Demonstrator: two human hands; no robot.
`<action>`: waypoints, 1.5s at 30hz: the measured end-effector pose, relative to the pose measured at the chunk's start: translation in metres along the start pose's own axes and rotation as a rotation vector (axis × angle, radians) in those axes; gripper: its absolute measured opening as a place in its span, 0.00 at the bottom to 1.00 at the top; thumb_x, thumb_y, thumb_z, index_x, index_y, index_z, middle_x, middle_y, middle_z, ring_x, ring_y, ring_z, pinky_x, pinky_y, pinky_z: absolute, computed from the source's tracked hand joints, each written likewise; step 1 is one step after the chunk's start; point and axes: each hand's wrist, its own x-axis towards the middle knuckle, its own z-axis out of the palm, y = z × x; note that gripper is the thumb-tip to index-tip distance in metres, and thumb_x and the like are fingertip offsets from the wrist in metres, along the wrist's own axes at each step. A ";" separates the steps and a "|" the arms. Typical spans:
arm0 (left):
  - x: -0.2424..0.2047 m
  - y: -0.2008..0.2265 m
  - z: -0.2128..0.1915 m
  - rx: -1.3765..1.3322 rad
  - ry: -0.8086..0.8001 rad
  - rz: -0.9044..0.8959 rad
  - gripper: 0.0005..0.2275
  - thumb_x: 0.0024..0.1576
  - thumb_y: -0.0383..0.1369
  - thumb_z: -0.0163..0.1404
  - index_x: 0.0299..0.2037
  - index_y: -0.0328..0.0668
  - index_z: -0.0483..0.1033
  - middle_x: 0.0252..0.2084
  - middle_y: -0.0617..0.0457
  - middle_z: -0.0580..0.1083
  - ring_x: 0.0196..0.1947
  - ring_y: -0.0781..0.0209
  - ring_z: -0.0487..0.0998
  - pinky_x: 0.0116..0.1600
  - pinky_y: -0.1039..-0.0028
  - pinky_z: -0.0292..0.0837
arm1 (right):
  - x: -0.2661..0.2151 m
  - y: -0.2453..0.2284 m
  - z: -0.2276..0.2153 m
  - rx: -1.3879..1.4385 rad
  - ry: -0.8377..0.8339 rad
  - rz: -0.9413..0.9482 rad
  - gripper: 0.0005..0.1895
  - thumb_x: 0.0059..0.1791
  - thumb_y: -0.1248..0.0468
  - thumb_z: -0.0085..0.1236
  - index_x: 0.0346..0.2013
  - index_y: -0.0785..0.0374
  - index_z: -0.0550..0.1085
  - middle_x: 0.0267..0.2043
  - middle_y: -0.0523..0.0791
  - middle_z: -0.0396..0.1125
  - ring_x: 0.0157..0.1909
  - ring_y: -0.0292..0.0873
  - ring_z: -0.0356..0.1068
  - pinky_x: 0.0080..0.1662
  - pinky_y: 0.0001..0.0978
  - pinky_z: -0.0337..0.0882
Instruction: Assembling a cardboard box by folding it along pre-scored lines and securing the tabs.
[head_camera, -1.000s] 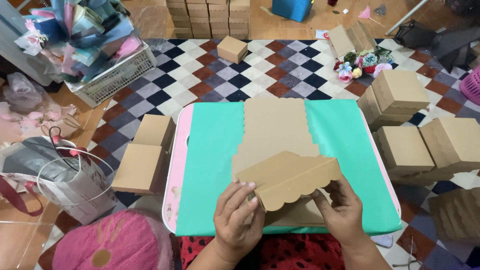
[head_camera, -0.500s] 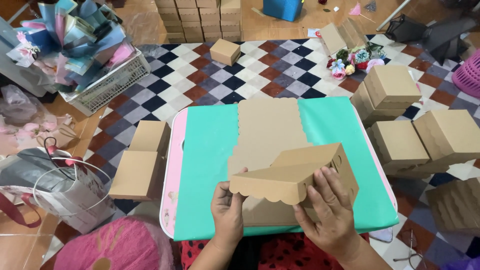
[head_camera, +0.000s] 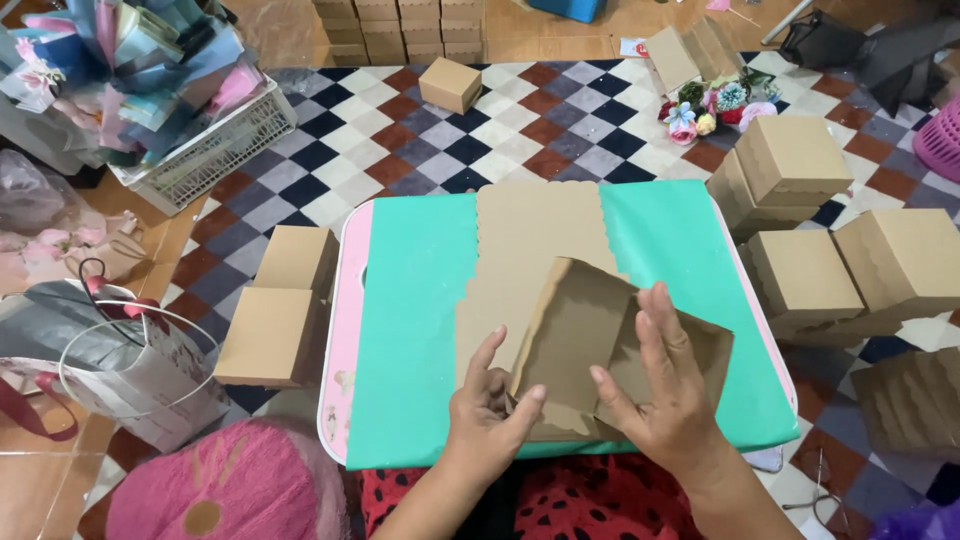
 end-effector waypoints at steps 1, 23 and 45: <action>0.001 0.006 0.000 0.081 -0.005 -0.108 0.32 0.56 0.34 0.59 0.72 0.52 0.62 0.16 0.60 0.59 0.14 0.75 0.69 0.24 0.84 0.64 | 0.000 -0.002 0.001 -0.035 -0.011 0.004 0.40 0.54 0.59 0.62 0.76 0.64 0.52 0.79 0.60 0.48 0.75 0.61 0.63 0.70 0.53 0.68; 0.018 0.046 -0.039 0.346 -0.308 0.347 0.09 0.65 0.34 0.47 0.50 0.43 0.76 0.69 0.38 0.63 0.72 0.42 0.62 0.70 0.54 0.60 | -0.007 -0.009 -0.007 0.221 -0.368 -0.050 0.07 0.51 0.70 0.55 0.43 0.61 0.76 0.38 0.39 0.74 0.37 0.42 0.71 0.65 0.58 0.63; 0.010 0.036 -0.007 0.373 -0.213 0.474 0.09 0.66 0.35 0.47 0.34 0.46 0.74 0.30 0.58 0.73 0.34 0.61 0.75 0.72 0.55 0.51 | -0.002 -0.025 -0.018 0.013 -0.159 -0.170 0.08 0.53 0.62 0.59 0.47 0.49 0.76 0.45 0.38 0.70 0.54 0.42 0.71 0.72 0.66 0.29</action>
